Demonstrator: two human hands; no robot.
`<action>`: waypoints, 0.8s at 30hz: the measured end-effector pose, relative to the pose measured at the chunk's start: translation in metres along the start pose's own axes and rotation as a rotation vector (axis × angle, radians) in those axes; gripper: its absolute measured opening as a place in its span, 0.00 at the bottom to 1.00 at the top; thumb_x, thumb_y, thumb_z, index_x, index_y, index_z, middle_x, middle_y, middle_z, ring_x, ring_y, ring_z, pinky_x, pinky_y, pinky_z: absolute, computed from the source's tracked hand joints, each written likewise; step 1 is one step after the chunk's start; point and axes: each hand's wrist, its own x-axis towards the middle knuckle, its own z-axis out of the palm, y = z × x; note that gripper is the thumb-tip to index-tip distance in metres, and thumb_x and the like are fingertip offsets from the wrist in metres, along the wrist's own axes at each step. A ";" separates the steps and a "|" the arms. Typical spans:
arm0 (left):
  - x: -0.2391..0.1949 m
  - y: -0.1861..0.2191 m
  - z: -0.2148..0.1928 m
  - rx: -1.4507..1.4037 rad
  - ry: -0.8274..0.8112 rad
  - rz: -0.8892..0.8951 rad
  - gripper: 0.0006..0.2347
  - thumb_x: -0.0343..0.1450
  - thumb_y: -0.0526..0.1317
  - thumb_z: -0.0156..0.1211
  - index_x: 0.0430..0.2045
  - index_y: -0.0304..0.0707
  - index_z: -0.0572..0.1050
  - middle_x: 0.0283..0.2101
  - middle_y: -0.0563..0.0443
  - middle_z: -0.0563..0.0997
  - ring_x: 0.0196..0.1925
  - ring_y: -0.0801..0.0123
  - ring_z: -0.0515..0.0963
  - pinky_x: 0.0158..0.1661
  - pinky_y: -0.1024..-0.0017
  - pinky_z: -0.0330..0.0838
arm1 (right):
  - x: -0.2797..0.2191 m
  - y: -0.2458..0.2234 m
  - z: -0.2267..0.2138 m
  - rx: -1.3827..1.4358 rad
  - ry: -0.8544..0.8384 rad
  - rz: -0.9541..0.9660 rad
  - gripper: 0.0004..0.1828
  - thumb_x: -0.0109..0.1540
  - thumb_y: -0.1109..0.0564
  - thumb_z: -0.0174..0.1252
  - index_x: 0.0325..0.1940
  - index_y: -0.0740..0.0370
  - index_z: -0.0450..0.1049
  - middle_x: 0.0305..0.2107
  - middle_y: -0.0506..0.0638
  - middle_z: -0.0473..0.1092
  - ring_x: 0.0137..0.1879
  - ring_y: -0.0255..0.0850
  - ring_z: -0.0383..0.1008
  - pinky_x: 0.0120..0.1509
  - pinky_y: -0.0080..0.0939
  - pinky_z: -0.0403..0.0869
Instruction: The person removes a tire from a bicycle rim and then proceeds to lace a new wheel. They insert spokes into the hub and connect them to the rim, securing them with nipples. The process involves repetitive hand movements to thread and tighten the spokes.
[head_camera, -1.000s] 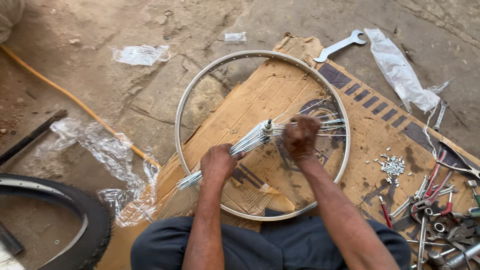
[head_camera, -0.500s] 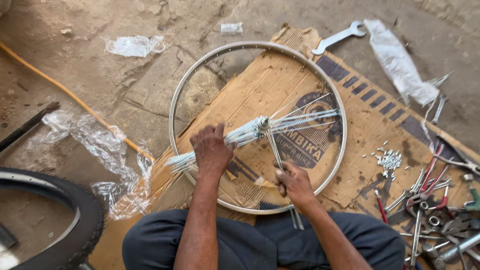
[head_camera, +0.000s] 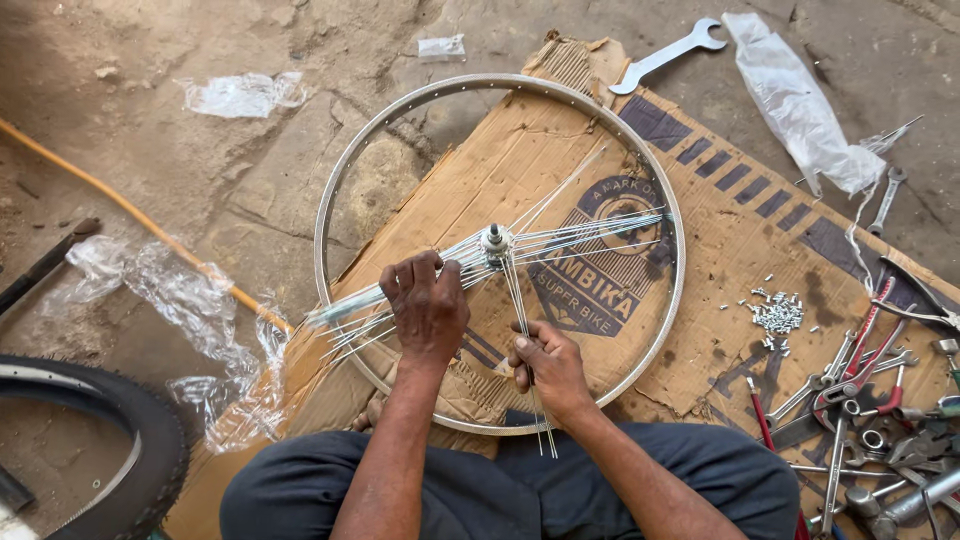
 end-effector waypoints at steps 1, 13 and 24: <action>0.001 0.001 0.000 0.003 0.007 0.000 0.02 0.68 0.32 0.62 0.29 0.39 0.76 0.40 0.50 0.71 0.47 0.59 0.71 0.54 0.56 0.59 | 0.000 -0.002 0.001 0.002 0.002 0.001 0.20 0.67 0.59 0.53 0.61 0.72 0.68 0.26 0.51 0.71 0.22 0.32 0.68 0.24 0.33 0.68; 0.005 0.000 -0.007 0.080 0.053 0.082 0.02 0.67 0.34 0.61 0.30 0.38 0.76 0.41 0.49 0.70 0.47 0.62 0.69 0.51 0.56 0.57 | -0.007 -0.008 0.007 0.043 -0.001 -0.037 0.20 0.68 0.59 0.53 0.62 0.73 0.67 0.26 0.51 0.70 0.23 0.31 0.67 0.25 0.32 0.68; -0.026 0.043 0.018 -0.614 -0.497 -0.698 0.08 0.69 0.39 0.61 0.36 0.34 0.77 0.28 0.46 0.82 0.30 0.58 0.83 0.35 0.58 0.75 | -0.004 -0.011 0.012 0.119 0.081 0.024 0.20 0.68 0.52 0.54 0.58 0.70 0.70 0.27 0.47 0.70 0.23 0.30 0.64 0.24 0.32 0.64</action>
